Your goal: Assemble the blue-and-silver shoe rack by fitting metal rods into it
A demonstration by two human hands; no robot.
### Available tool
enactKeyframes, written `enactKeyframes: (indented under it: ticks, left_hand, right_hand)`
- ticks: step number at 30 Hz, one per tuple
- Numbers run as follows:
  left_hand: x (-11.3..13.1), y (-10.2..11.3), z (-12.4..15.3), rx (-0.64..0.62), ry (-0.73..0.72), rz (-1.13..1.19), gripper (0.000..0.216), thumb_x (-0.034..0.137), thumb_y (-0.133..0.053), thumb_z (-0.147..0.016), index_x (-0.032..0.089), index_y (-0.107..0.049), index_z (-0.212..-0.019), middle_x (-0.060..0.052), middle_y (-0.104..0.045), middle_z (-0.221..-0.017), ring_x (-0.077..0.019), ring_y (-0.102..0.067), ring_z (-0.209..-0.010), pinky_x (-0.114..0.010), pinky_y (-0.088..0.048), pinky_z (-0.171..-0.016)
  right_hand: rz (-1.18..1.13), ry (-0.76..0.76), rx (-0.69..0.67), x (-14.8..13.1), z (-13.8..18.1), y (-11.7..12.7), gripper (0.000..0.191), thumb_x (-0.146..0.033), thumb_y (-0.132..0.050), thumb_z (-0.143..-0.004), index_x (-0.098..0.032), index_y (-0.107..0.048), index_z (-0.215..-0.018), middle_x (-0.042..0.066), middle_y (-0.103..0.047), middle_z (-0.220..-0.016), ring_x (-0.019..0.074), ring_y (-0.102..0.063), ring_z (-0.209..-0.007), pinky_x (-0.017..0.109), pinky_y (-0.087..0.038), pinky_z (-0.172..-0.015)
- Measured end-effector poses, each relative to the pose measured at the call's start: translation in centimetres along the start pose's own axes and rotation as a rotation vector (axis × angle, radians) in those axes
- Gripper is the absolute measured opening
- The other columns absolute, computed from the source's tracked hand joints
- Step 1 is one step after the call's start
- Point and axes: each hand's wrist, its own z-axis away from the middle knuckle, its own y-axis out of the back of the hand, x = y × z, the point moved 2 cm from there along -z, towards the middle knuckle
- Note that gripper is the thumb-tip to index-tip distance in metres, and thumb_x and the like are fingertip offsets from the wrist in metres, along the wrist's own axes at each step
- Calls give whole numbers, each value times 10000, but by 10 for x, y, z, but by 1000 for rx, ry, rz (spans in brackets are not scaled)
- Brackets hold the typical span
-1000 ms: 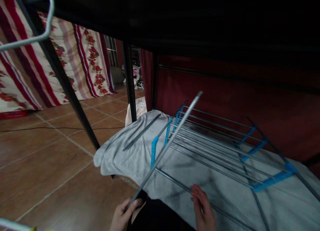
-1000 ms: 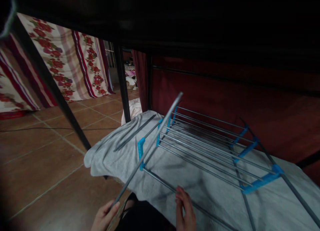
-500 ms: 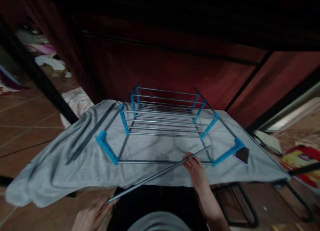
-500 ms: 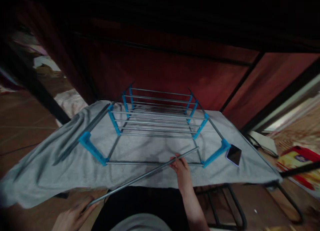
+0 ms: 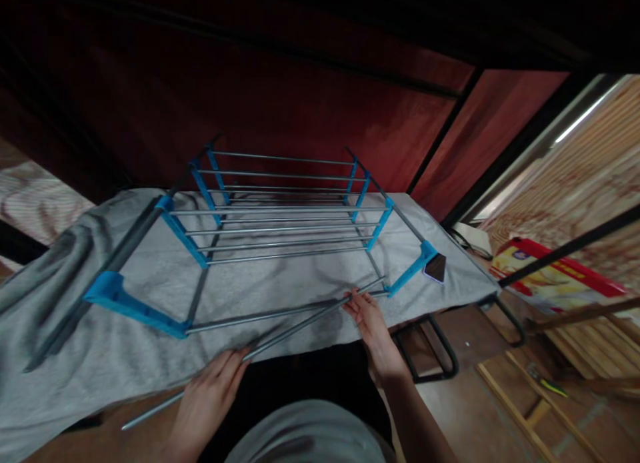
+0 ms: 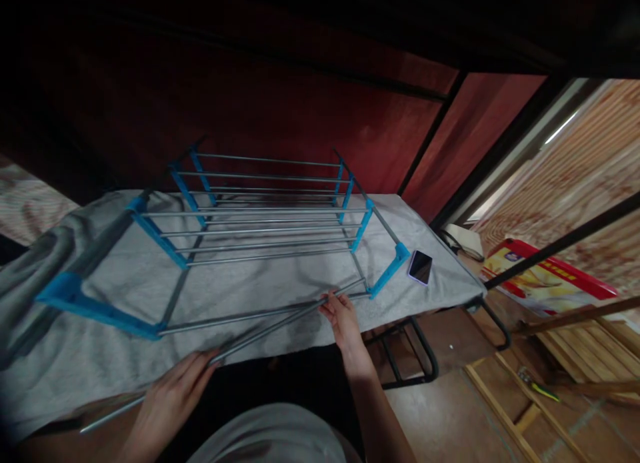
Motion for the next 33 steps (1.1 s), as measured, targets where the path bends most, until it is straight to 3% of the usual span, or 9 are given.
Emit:
enactKeyframes:
  ticks: [6, 14, 27, 33]
  left_hand:
    - [13, -10, -23, -71, -48, 45, 424, 437, -365, -1059, 233, -734, -1109, -65, -789, -998, -222, -764, -879, -317, -607, -797]
    - [-6, -17, -18, -90, -48, 60, 426, 465, -388, -1045, 238, -734, -1143, -52, -797, -1010, -221, -767, -879, -318, -608, -798]
    - [-1, -29, -26, -74, -96, 68, 419, 444, -379, -1061, 223, -729, -1128, -65, -792, -1037, -219, -766, -895, -316, -597, -795]
    - [11, -26, -29, -178, -30, 22, 361, 322, -387, -1061, 220, -718, -1160, -68, -779, -1047, -218, -742, -951, -343, -580, -853]
  right_hand:
    - [-21, 7, -12, -4, 0, 6, 338, -377, -932, -633, -228, -650, -749, 10, -748, -819, 149, -693, -759, 297, -616, -754]
    - [-83, 46, 58, -17, -8, 25, 321, -364, -924, -642, -222, -695, -817, 10, -759, -848, 146, -704, -782, 272, -607, -762]
    - [-84, 79, 142, -21, -21, 45, 326, -354, -936, -623, -229, -651, -718, -10, -745, -776, 127, -685, -698, 248, -601, -702]
    - [17, 75, 154, -15, -15, 61, 260, -338, -881, -685, -234, -657, -767, 8, -746, -869, 151, -705, -837, 296, -601, -855]
